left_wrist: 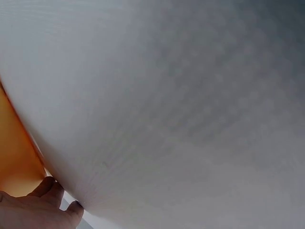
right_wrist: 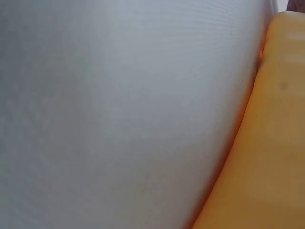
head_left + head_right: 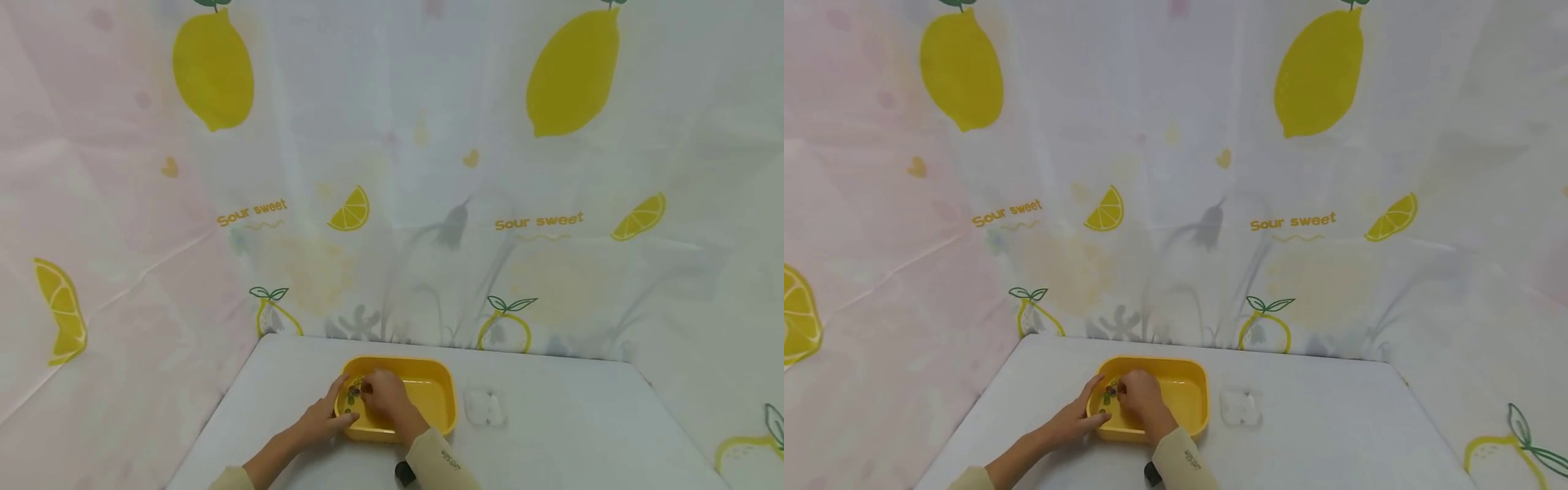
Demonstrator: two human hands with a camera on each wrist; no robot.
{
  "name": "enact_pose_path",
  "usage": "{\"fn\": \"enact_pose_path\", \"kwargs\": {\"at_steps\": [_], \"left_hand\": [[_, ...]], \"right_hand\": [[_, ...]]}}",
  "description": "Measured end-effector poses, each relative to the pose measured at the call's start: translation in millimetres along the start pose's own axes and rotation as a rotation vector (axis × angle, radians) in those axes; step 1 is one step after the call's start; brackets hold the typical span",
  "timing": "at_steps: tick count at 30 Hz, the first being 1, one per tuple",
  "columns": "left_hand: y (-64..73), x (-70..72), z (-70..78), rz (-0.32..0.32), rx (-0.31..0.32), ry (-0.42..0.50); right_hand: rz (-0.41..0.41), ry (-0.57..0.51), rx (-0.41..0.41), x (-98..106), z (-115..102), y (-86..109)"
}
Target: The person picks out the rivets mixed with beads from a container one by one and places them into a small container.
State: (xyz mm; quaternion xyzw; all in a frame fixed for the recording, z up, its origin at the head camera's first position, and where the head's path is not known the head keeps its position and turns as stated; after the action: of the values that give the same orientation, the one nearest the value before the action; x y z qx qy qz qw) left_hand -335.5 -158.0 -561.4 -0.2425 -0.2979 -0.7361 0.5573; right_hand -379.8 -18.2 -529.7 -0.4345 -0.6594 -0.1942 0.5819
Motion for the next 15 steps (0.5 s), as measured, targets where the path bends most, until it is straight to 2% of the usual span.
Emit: {"fn": "enact_pose_path", "kwargs": {"at_steps": [4,15], "left_hand": [[-0.2,1.7,4.0,0.000,-0.025,0.004],[2.2,1.5,6.8,-0.005,-0.010,0.006]], "right_hand": [[-0.012,0.015,-0.009,3.4,0.7,-0.2],[-0.039,-0.009,-0.012,-1.1,1.8,-1.2]]}}
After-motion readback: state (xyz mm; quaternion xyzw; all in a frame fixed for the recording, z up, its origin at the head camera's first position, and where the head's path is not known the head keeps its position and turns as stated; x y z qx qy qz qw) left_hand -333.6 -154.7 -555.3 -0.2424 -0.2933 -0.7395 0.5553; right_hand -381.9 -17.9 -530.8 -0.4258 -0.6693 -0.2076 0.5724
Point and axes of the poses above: each hand's wrist, its own y-axis away from the middle knuckle, its own x-axis out of the back of the hand, z = x × y, the point moved 5 cm from there along -y, towards the middle knuckle, and after that the axes turned 7 degrees about x, right-handed, at the moved point
